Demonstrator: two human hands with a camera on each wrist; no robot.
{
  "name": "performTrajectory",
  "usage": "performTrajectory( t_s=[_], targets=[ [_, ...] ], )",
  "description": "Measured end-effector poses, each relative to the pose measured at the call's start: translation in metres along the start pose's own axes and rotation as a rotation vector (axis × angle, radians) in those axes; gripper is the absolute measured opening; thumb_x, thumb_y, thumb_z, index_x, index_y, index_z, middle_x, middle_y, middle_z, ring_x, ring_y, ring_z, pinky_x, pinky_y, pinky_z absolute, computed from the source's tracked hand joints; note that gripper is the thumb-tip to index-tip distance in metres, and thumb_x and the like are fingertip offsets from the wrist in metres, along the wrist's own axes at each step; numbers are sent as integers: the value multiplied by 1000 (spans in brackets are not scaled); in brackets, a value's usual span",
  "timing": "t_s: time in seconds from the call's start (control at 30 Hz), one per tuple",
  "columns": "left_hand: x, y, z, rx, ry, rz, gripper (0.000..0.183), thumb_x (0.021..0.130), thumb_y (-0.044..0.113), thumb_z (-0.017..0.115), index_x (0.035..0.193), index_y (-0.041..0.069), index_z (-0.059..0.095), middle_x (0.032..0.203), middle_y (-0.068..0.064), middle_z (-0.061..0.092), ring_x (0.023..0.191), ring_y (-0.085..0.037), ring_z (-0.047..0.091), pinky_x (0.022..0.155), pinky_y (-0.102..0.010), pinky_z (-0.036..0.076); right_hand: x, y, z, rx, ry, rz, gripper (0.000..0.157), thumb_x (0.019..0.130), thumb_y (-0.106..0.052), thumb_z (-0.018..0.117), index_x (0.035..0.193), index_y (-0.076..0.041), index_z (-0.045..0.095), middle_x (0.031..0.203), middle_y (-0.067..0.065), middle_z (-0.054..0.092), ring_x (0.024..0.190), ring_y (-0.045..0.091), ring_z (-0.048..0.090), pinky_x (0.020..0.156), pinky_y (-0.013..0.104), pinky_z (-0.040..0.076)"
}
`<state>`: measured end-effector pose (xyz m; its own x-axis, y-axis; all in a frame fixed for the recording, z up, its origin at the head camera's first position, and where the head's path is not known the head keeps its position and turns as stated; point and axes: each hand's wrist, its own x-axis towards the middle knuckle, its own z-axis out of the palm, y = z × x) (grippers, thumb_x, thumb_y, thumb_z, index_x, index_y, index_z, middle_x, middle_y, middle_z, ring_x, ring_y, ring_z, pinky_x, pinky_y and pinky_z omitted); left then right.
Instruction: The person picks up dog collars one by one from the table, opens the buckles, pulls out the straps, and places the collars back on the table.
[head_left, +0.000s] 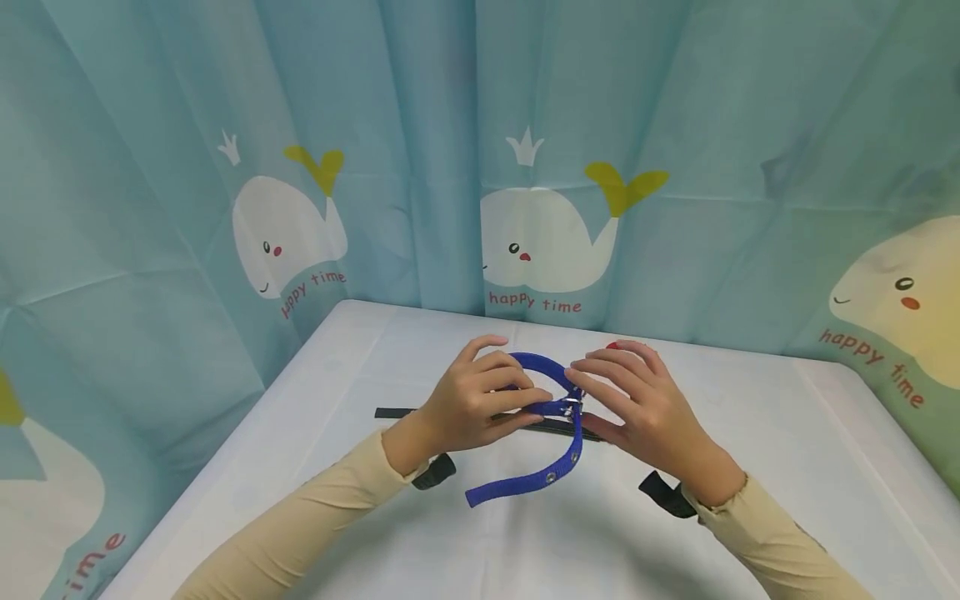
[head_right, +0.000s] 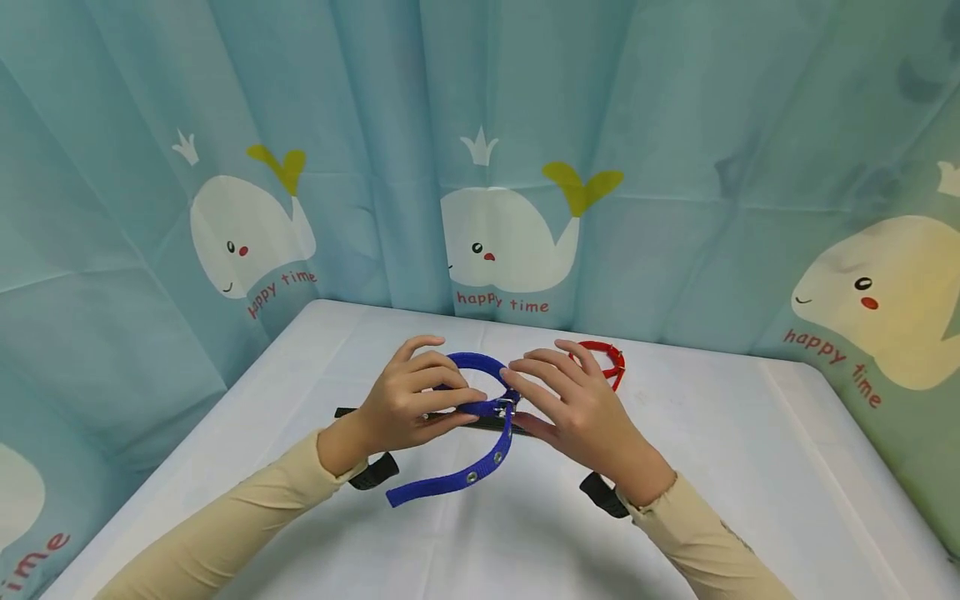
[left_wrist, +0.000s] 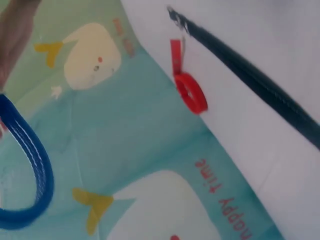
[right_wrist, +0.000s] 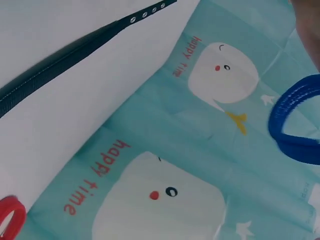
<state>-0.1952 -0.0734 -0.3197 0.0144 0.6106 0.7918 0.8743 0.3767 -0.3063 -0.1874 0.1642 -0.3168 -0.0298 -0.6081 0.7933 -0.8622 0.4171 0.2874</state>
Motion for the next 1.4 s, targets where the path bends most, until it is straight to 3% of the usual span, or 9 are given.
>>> performTrajectory(
  t_s=[0.17,0.33,0.43,0.57,0.7,0.83,0.97,1.17,1.4],
  targets=[
    [1,0,-1,-103,-52,-22,24,75,31,78,93,16,75,81,4,69,83,-10,62,94,-42,46,0,5,1,41,2,-10,33,97,-30,49,92,-7,72,90,8,72,92,28,63,87,50,41],
    [-3,-12,-14,-112,-419,-232,38,76,30,78,111,19,69,98,3,68,97,-13,60,98,-39,45,0,5,-3,73,-30,18,37,96,-34,49,84,-6,71,76,5,69,84,24,60,88,49,40],
    [-6,-21,-22,-82,-532,-352,34,81,23,73,114,18,67,101,2,67,98,-15,61,95,-37,47,-1,4,-4,73,-61,30,38,95,-34,48,82,-6,71,72,4,66,79,22,56,86,48,41],
    [4,-14,-29,-83,-508,-419,29,85,31,68,111,17,68,99,3,68,97,-14,62,93,-35,48,0,2,-3,66,-110,56,40,96,-35,46,82,-6,70,72,3,64,76,20,55,85,48,43],
    [20,8,-25,-18,-516,-332,39,82,46,68,109,17,68,99,6,69,97,-11,62,96,-33,46,4,-3,2,62,-148,92,46,96,-40,42,85,-5,70,73,4,65,77,19,57,85,50,45],
    [22,18,-16,101,-411,-268,29,79,41,72,96,18,71,88,8,71,88,-9,63,96,-33,45,8,-6,6,86,-146,139,46,95,-42,45,92,-3,69,77,5,65,79,19,58,87,48,45],
    [18,20,-17,120,-292,-336,25,73,35,79,90,18,73,82,7,72,82,-10,63,93,-34,47,5,-5,2,147,-141,225,46,93,-45,48,99,-4,68,82,3,67,85,18,58,91,39,43],
    [14,18,-19,112,-265,-411,27,70,33,82,91,17,74,78,6,65,76,-11,59,85,-31,49,1,-4,-5,219,-121,254,42,94,-42,48,96,-6,70,79,-1,64,82,14,54,97,26,37],
    [18,19,-21,155,-275,-357,29,69,31,83,91,15,75,76,5,64,76,-11,59,85,-32,49,13,-12,-4,72,-139,192,46,97,-40,43,94,-5,72,71,1,65,75,17,53,89,43,42]
  ],
)
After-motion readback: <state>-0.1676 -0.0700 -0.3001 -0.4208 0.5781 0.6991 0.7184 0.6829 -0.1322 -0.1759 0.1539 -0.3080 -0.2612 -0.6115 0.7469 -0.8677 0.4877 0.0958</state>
